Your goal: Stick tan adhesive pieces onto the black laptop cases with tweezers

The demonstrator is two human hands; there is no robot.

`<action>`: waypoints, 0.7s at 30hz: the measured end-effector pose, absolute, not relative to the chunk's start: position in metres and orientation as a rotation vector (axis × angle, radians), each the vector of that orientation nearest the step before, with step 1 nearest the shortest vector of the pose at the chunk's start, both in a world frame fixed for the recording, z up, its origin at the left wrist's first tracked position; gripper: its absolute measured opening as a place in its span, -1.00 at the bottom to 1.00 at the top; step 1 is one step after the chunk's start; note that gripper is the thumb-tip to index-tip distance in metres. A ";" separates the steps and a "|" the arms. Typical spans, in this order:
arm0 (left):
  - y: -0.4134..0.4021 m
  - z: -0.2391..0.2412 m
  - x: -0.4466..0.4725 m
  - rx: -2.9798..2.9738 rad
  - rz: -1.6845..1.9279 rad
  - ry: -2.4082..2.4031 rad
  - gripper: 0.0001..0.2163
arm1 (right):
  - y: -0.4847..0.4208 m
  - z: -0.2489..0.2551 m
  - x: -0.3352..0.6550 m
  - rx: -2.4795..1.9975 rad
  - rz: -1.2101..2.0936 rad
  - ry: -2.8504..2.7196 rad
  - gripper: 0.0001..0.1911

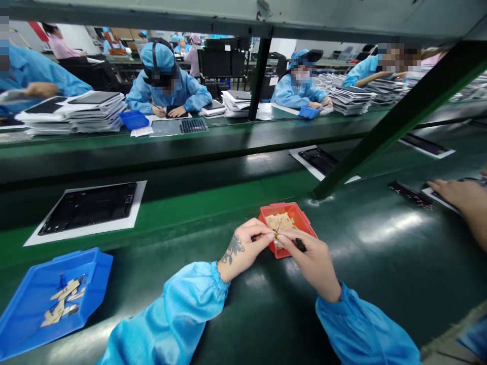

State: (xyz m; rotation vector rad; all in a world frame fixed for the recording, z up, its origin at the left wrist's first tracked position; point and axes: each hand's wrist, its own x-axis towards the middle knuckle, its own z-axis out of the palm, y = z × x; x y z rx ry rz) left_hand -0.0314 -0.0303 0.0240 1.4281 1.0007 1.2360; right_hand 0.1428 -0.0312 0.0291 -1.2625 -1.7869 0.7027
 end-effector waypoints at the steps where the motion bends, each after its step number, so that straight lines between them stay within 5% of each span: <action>1: -0.030 0.024 -0.032 1.455 1.237 1.003 -0.84 | -0.031 0.030 0.144 -1.270 0.743 -1.778 -0.83; 8: -0.031 0.025 -0.034 1.492 1.179 0.995 -0.85 | -0.028 0.038 0.148 -1.331 0.920 -1.801 -0.77; 16: -0.028 0.019 -0.037 0.860 1.130 0.902 -0.88 | -0.021 0.027 0.157 -1.406 0.345 -1.907 -0.82; 21: -0.027 0.017 -0.039 0.717 1.208 0.917 -0.72 | -0.005 0.016 0.170 -1.572 0.218 -1.877 -0.73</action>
